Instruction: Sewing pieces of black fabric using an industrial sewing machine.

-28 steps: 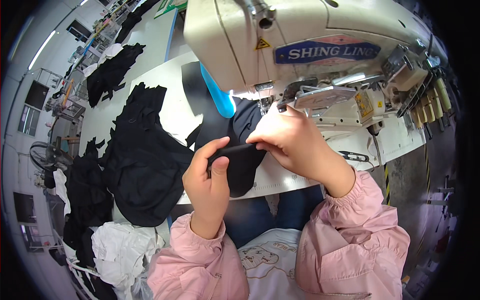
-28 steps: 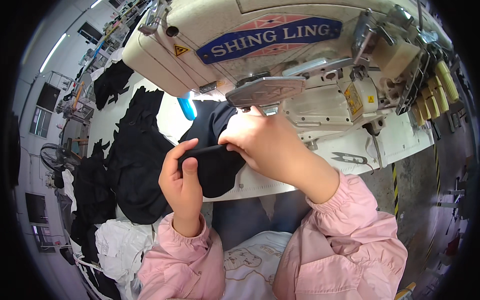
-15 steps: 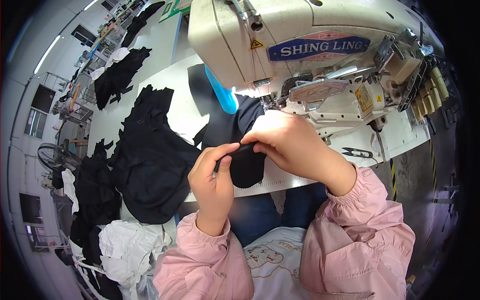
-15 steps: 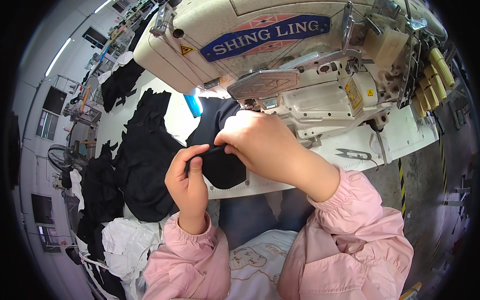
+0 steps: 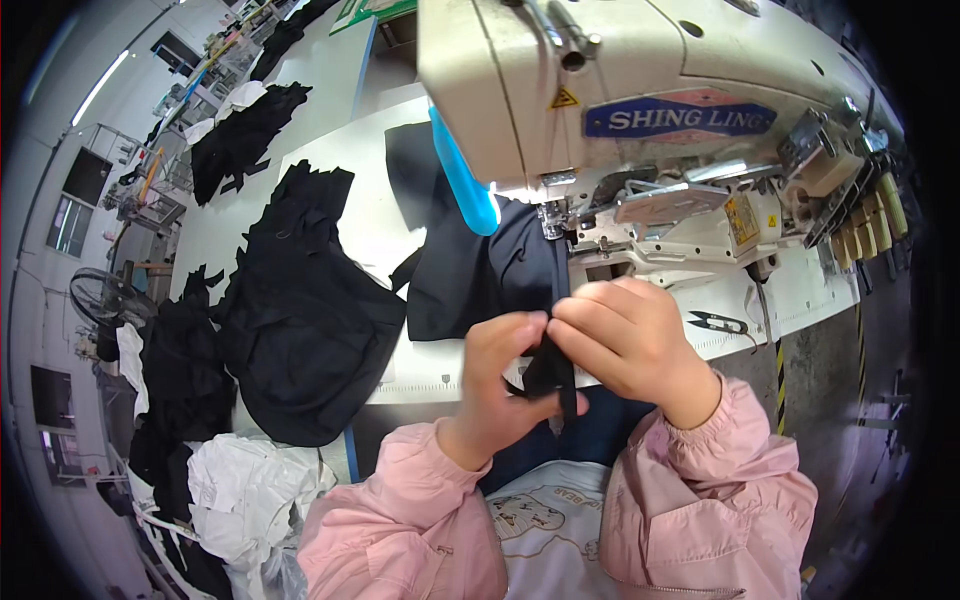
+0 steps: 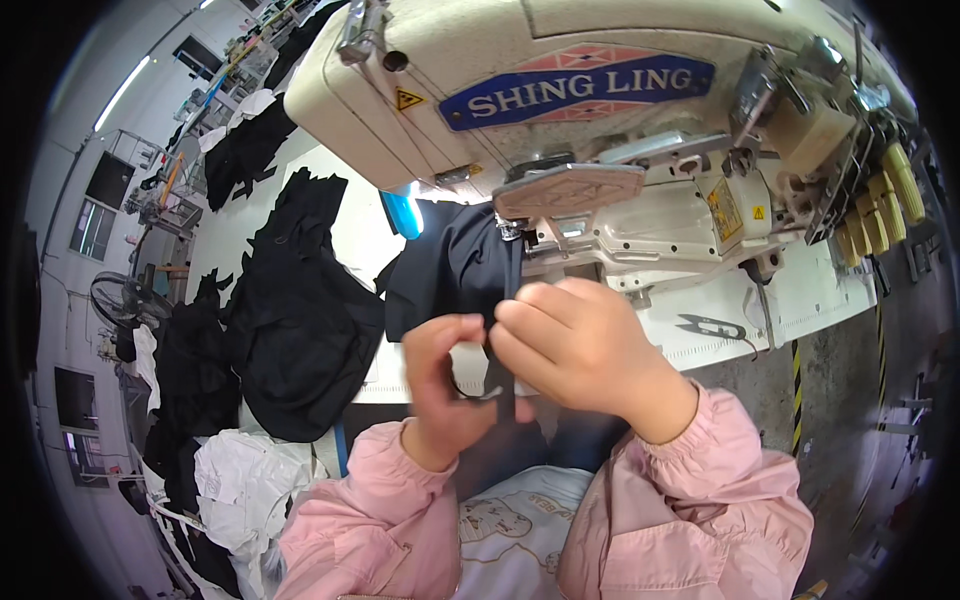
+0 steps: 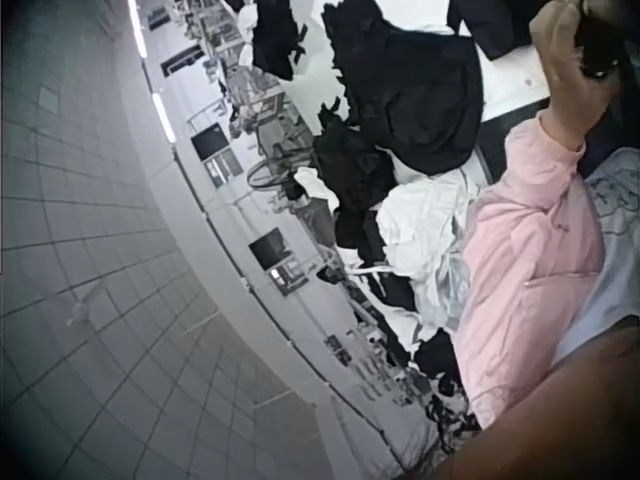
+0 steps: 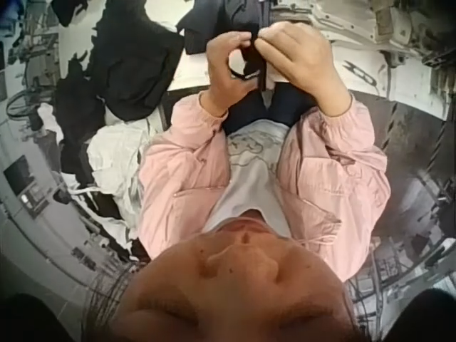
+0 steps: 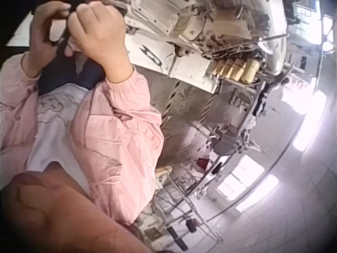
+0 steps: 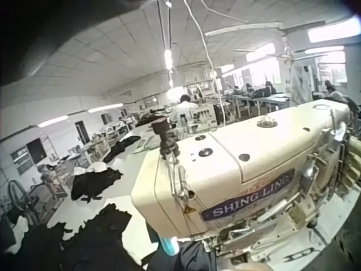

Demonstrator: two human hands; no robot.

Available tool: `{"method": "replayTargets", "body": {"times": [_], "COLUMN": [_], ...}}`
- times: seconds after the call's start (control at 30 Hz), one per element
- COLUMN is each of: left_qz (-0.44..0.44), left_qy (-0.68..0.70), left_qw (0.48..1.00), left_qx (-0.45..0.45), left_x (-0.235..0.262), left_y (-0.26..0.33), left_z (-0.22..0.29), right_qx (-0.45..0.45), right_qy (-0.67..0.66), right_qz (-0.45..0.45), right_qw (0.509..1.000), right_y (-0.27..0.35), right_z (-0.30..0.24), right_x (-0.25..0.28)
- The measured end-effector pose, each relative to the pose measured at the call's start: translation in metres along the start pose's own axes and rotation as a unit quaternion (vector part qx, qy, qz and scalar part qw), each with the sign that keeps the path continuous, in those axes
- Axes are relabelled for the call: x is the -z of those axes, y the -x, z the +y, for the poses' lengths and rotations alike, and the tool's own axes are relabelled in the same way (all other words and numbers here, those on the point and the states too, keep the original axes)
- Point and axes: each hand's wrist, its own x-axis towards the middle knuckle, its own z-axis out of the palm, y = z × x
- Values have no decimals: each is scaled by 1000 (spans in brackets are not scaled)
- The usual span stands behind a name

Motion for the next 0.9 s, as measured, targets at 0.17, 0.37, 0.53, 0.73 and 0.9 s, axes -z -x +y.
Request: {"method": "replayTargets", "body": {"times": [0.17, 0.37, 0.53, 0.73, 0.9], "left_qz": [52, 36, -86, -178, -162], "left_qy": [-183, -217, -211, -153, -224], "left_qw": [980, 967, 966, 970, 955], "left_qx": [-63, -132, -119, -65, -109], "left_x": [-57, -23, 6, 20, 14], "left_y": [-5, -44, -67, -99, -116], "left_z": [-47, -69, -54, -45, -55], "right_qx": [-75, -115, -101, -131, -242], "right_qy": [-5, -21, 4, 76, 53], "right_qz": [95, 107, 96, 125, 162], "right_qw": [993, 987, 990, 981, 955], "right_y": [35, 53, 35, -9, -23], "right_z": [-14, -25, -26, -11, -3], "right_x": [-13, -34, -18, -1, 4]}}
